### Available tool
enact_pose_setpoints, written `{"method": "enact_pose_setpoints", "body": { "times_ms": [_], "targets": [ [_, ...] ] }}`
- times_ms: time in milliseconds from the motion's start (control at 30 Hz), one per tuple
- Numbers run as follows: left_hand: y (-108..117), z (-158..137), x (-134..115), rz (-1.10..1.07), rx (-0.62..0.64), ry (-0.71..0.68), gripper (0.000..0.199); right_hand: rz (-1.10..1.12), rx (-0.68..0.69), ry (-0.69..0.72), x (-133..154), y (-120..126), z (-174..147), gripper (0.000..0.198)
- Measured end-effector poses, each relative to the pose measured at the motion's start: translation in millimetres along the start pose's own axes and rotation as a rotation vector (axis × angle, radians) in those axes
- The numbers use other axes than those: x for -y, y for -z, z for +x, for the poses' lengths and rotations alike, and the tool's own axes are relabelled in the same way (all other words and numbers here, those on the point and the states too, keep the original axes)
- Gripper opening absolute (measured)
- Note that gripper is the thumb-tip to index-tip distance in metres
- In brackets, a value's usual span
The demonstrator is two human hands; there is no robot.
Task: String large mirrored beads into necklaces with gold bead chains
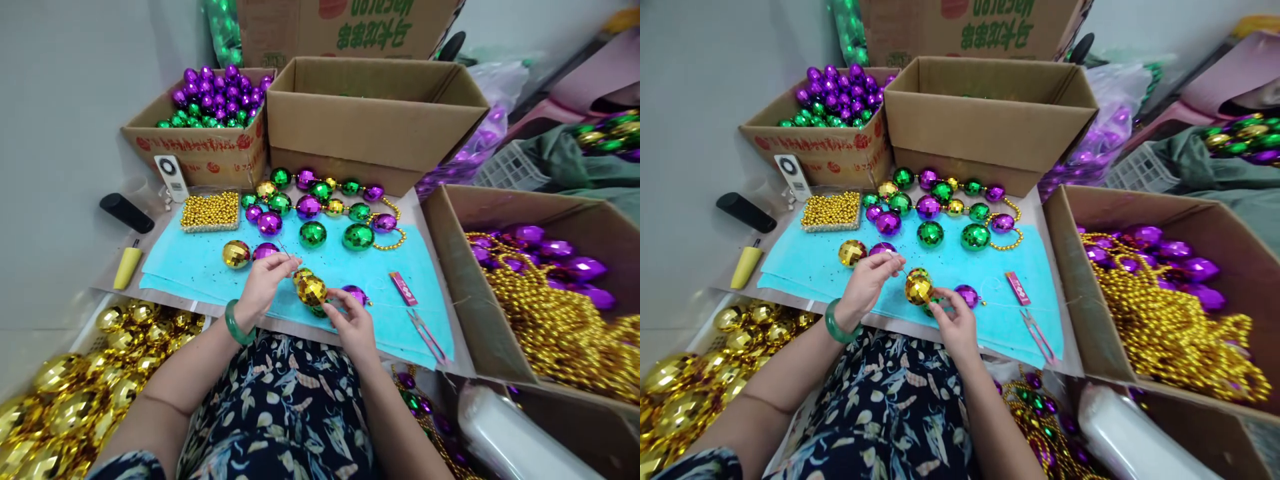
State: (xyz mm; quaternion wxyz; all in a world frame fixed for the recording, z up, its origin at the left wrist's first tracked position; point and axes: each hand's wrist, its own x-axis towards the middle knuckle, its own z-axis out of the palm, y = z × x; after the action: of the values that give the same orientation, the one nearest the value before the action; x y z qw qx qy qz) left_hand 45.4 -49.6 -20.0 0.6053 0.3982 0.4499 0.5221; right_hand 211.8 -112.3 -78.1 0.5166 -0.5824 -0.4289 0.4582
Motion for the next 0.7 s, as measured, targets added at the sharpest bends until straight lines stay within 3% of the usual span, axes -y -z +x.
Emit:
{"method": "enact_pose_setpoints", "body": {
  "times_ms": [100, 200, 300, 467, 600, 700],
  "targets": [
    [2, -3, -7, 0.083, 0.054, -0.078, 0.012, -0.117, -0.049, 0.137, 12, 0, 2, 0.028],
    [-1, -9, -16, 0.091, 0.103, -0.113, 0.011, -0.12, 0.052, 0.196, 25, -12, 3, 0.025],
    [-1, -12, -28, 0.087, 0.13, -0.161, 0.01, -0.097, 0.137, 0.195, 30, -24, 7, 0.019],
    [20, 4, -44, 0.165, 0.115, -0.251, 0.014, -0.069, 0.097, 0.159, 26, -29, 14, 0.017],
    [45, 30, -36, 0.546, 0.013, -0.333, 0.022, -0.012, 0.037, 0.127, 28, -23, 17, 0.017],
    [52, 40, -13, 0.906, -0.032, -0.294, 0.039, -0.003, -0.033, 0.129, 33, -21, 17, 0.017]
  ]
}}
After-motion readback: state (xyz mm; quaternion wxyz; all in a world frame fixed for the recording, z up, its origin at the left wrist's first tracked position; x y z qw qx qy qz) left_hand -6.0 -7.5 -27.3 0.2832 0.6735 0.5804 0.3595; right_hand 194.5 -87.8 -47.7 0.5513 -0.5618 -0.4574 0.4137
